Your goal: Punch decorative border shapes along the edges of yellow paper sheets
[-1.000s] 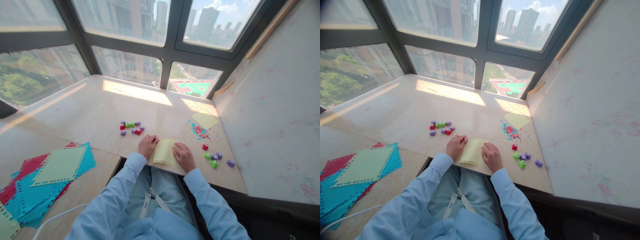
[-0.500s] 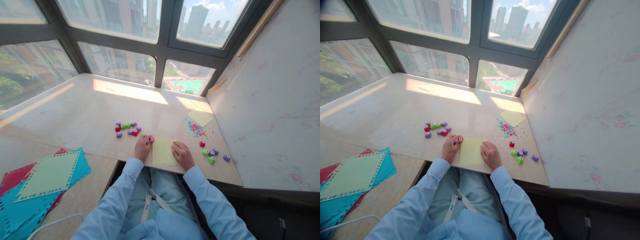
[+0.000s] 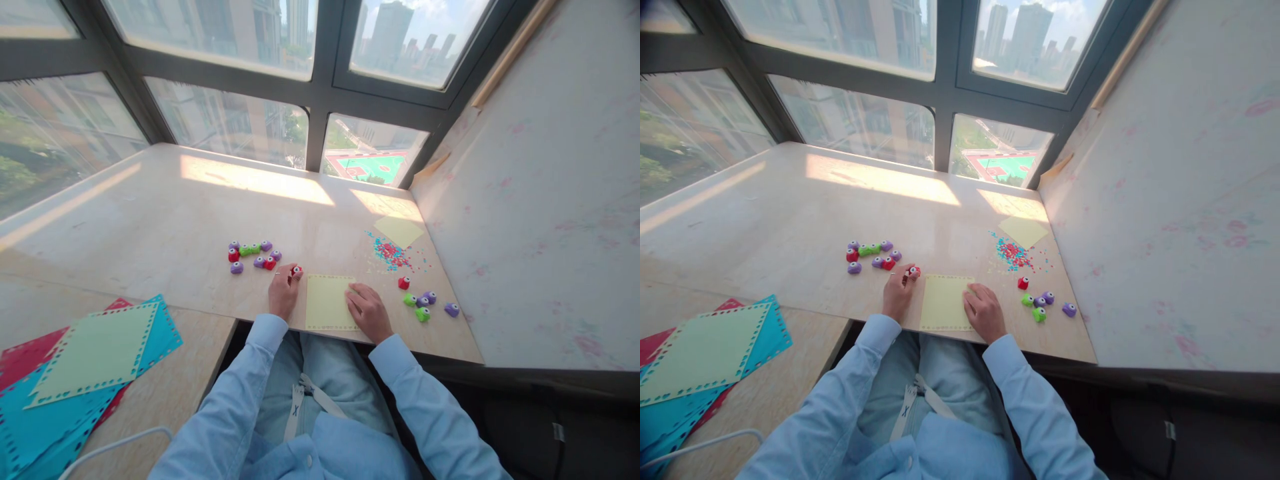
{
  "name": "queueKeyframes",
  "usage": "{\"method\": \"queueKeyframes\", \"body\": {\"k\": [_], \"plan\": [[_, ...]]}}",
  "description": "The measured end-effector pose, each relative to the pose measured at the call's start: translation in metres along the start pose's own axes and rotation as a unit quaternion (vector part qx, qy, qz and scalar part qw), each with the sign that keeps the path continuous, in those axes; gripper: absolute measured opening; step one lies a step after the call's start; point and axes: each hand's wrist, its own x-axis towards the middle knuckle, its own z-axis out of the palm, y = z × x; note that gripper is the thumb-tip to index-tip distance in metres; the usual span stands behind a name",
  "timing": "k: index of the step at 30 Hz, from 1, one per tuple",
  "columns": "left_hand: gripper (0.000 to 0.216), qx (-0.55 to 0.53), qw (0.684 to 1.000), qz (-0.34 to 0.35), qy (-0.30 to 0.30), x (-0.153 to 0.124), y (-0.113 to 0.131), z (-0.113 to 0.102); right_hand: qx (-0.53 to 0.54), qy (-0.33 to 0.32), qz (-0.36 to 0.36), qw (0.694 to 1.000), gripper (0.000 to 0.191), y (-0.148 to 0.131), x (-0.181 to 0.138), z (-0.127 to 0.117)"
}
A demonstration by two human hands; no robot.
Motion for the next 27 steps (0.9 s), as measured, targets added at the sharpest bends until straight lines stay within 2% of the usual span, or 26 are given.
{"method": "queueKeyframes", "body": {"k": [6, 9, 12, 15, 17, 20, 22, 24, 27], "plan": [[0.028, -0.008, 1.0, 0.003, 0.008, -0.002, 0.0, 0.001, 0.02, 0.016, 0.022, 0.999, 0.026, -0.001, -0.005, -0.002], [0.03, -0.035, 0.999, 0.002, 0.013, -0.004, 0.002, 0.0, 0.06, 0.047, 0.035, 0.996, 0.027, -0.001, -0.007, -0.006], [0.033, -0.094, 0.995, -0.002, 0.029, -0.013, 0.012, -0.004, 0.124, 0.095, 0.085, 0.984, 0.025, -0.006, -0.01, -0.011], [0.031, -0.134, 0.991, 0.014, 0.023, -0.029, 0.034, -0.005, 0.224, 0.106, 0.186, 0.951, 0.027, -0.019, -0.014, -0.018], [0.026, -0.15, 0.988, 0.039, 0.004, -0.041, 0.053, -0.003, 0.324, 0.068, 0.252, 0.909, 0.032, -0.033, -0.014, -0.024], [0.017, -0.163, 0.984, 0.066, -0.027, -0.058, 0.08, 0.006, 0.456, -0.007, 0.293, 0.84, 0.038, -0.056, -0.009, -0.033], [0.012, -0.149, 0.984, 0.088, -0.043, -0.068, 0.092, 0.014, 0.496, -0.006, 0.311, 0.811, 0.04, -0.068, -0.004, -0.038], [0.008, -0.125, 0.985, 0.109, -0.043, -0.075, 0.099, 0.021, 0.51, 0.011, 0.333, 0.793, 0.041, -0.074, -0.001, -0.042], [0.014, -0.092, 0.983, 0.152, -0.042, -0.084, 0.104, 0.028, 0.501, 0.04, 0.353, 0.789, 0.039, -0.073, 0.0, -0.046]]}}
